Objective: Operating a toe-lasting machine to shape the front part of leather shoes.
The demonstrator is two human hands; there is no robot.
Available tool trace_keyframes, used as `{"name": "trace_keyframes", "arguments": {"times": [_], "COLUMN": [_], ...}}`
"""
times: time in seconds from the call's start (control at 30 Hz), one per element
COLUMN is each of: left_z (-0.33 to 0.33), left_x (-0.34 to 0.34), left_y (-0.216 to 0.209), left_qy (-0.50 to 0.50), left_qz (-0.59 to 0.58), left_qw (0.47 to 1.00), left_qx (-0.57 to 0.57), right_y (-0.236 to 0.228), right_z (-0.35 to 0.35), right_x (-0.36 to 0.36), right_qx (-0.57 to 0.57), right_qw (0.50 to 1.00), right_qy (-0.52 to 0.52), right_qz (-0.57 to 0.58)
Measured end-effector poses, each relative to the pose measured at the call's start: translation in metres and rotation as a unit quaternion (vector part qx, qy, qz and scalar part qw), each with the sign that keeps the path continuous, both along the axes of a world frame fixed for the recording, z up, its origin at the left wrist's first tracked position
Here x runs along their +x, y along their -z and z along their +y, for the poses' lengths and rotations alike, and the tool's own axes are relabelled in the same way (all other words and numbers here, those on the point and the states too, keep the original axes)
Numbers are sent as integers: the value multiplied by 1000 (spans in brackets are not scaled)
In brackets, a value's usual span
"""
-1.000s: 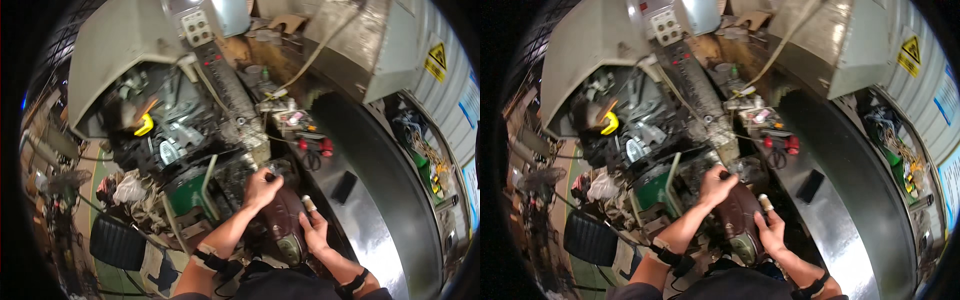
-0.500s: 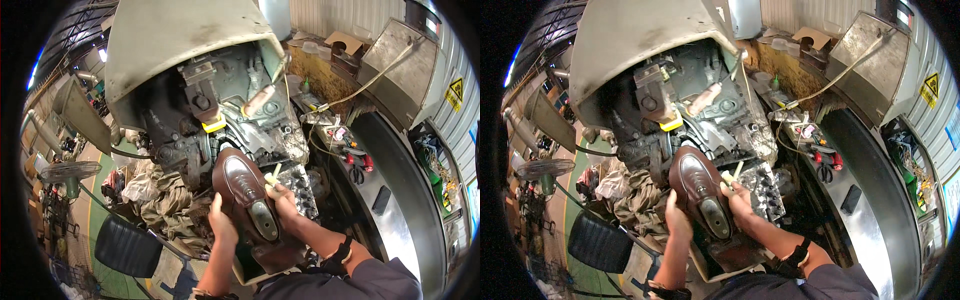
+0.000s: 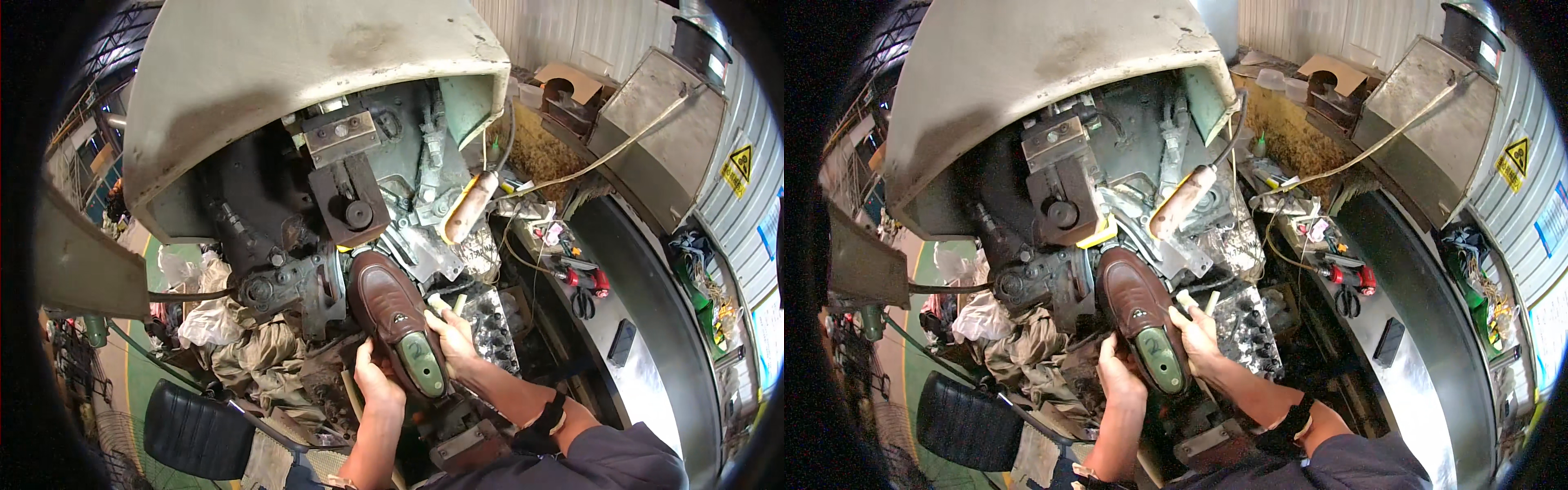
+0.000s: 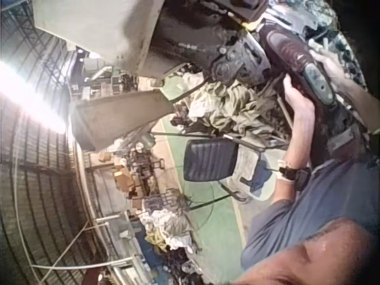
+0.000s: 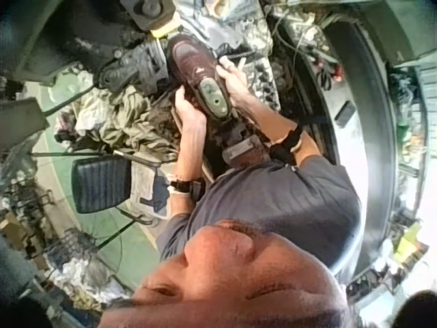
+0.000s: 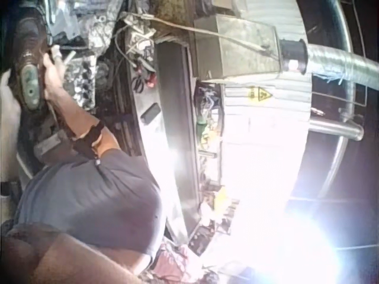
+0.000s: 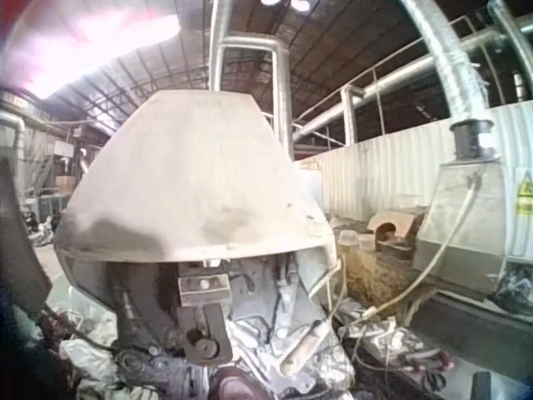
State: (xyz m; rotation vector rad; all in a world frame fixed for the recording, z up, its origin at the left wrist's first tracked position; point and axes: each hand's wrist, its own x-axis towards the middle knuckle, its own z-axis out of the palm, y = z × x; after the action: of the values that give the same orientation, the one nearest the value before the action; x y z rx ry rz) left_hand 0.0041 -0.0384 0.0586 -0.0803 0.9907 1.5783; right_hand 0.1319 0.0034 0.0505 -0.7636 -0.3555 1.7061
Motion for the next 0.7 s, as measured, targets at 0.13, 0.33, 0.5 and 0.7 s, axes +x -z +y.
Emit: {"name": "trace_keyframes", "arguments": {"times": [0.13, 0.33, 0.5, 0.7], "left_z": [8, 9, 12, 23], "left_x": [-1, 3, 5, -6], "left_y": [11, -2, 15, 66], "left_qy": [-6, -13, -34, -80], "left_qz": [-21, -22, -42, -27], "left_qw": [1000, 1000, 998, 995], "left_qx": [2, 5, 16, 49], "right_y": [6, -1, 15, 29], "right_z": [7, 7, 11, 18], "right_x": [2, 2, 1, -3], "right_qx": [16, -8, -12, 24], "right_qw": [1000, 1000, 1000, 999], "right_qy": [-14, -24, -8, -26], "right_qz": [2, -7, -8, 12]}}
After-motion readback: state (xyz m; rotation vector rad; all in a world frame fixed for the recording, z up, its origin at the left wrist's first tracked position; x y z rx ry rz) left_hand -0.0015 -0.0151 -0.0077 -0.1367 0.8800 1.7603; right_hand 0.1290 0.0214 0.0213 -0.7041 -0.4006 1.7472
